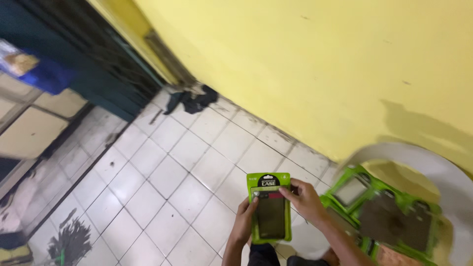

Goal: The person repeatedly picks up packaged phone cases from a white plastic chair, wipes them with a cloth, and hangs them on a wall-mounted wire grid display. The person handles multiple cases one at a time, moving between the chair and the display rack.

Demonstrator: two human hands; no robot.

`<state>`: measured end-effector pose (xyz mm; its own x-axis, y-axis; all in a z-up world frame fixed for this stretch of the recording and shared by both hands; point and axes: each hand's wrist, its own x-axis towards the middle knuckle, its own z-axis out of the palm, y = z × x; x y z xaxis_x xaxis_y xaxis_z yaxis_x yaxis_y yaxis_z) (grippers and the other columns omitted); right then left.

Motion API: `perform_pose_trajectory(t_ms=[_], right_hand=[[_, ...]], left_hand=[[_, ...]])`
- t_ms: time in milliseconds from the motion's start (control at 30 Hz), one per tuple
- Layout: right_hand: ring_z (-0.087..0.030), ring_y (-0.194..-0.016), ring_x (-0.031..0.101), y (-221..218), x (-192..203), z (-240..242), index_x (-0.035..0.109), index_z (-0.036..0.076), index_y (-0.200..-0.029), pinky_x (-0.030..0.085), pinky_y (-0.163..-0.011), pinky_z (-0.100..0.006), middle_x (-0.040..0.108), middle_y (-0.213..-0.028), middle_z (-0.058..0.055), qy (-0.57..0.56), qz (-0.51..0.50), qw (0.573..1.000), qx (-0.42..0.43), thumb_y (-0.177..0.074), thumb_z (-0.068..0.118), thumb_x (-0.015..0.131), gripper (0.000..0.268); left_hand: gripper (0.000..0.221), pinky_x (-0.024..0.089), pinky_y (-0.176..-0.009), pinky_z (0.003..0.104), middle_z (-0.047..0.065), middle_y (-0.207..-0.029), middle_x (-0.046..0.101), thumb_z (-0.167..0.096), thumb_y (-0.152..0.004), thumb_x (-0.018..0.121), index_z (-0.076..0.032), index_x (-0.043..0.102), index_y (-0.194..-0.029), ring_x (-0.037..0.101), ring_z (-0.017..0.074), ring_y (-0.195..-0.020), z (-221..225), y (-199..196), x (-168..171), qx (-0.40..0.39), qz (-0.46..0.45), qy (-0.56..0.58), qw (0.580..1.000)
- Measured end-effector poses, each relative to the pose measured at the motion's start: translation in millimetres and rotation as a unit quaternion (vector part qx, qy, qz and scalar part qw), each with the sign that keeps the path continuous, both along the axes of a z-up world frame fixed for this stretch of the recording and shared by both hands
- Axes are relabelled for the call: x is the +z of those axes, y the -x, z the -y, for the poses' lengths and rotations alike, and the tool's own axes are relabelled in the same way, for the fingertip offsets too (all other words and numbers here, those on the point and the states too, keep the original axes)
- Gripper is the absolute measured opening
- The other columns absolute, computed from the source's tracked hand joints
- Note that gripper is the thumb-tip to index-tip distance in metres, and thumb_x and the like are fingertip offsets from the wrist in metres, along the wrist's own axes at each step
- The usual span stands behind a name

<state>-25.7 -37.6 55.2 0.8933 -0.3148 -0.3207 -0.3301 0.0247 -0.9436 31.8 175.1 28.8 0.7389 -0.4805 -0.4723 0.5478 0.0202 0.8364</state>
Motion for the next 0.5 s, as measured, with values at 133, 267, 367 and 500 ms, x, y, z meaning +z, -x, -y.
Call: perform_pose_trajectory(t_ms=[133, 267, 367, 500], right_hand=[[-0.010, -0.077, 0.066, -73.6, 30.2, -70.0, 0.076, 0.000, -0.097, 0.056, -0.074, -0.029, 0.074, -0.085, -0.002, 0.063, 0.099, 0.993, 0.033, -0.088, 0.011, 0.074, 0.014], [-0.012, -0.079, 0.067, -126.8, 41.5, -139.1, 0.072, -0.001, -0.090, 0.058, -0.077, -0.030, 0.069, -0.082, -0.003, 0.076, 0.148, 0.983, 0.072, -0.090, 0.006, 0.073, 0.007], [-0.012, -0.080, 0.068, -165.9, 51.7, -176.1, 0.074, -0.001, -0.092, 0.059, -0.078, -0.032, 0.067, -0.085, -0.003, 0.078, 0.170, 0.977, 0.102, -0.089, 0.003, 0.073, 0.005], [-0.012, -0.082, 0.070, -231.1, 60.1, -202.5, 0.074, -0.001, -0.095, 0.060, -0.081, -0.031, 0.072, -0.086, -0.004, 0.092, 0.158, 0.974, 0.133, -0.089, 0.003, 0.073, 0.007]], left_hand=[[0.033, 0.054, -0.087, 0.028, 0.006, -0.110, 0.076, -0.021, -0.096, 0.066, -0.004, 0.068, -0.124, 0.068, 0.0122, -0.098, -68.5, -77.9, 39.5, -0.011, 0.153, -0.039, 0.987], [0.021, 0.055, -0.078, 0.030, 0.004, -0.091, 0.074, -0.009, -0.084, 0.082, 0.001, 0.074, -0.101, 0.067, 0.0142, -0.084, -132.4, -120.3, 80.8, 0.026, 0.287, -0.163, 0.943], [0.014, 0.052, -0.071, 0.034, 0.006, -0.082, 0.064, -0.007, -0.082, 0.082, 0.001, 0.078, -0.093, 0.061, 0.0165, -0.075, -171.1, -157.0, 106.4, 0.050, 0.294, -0.181, 0.937], [0.011, 0.049, -0.069, 0.035, 0.006, -0.078, 0.060, -0.007, -0.081, 0.082, 0.000, 0.080, -0.089, 0.056, 0.0178, -0.072, -203.6, -212.9, 119.1, 0.070, 0.298, -0.173, 0.936]])
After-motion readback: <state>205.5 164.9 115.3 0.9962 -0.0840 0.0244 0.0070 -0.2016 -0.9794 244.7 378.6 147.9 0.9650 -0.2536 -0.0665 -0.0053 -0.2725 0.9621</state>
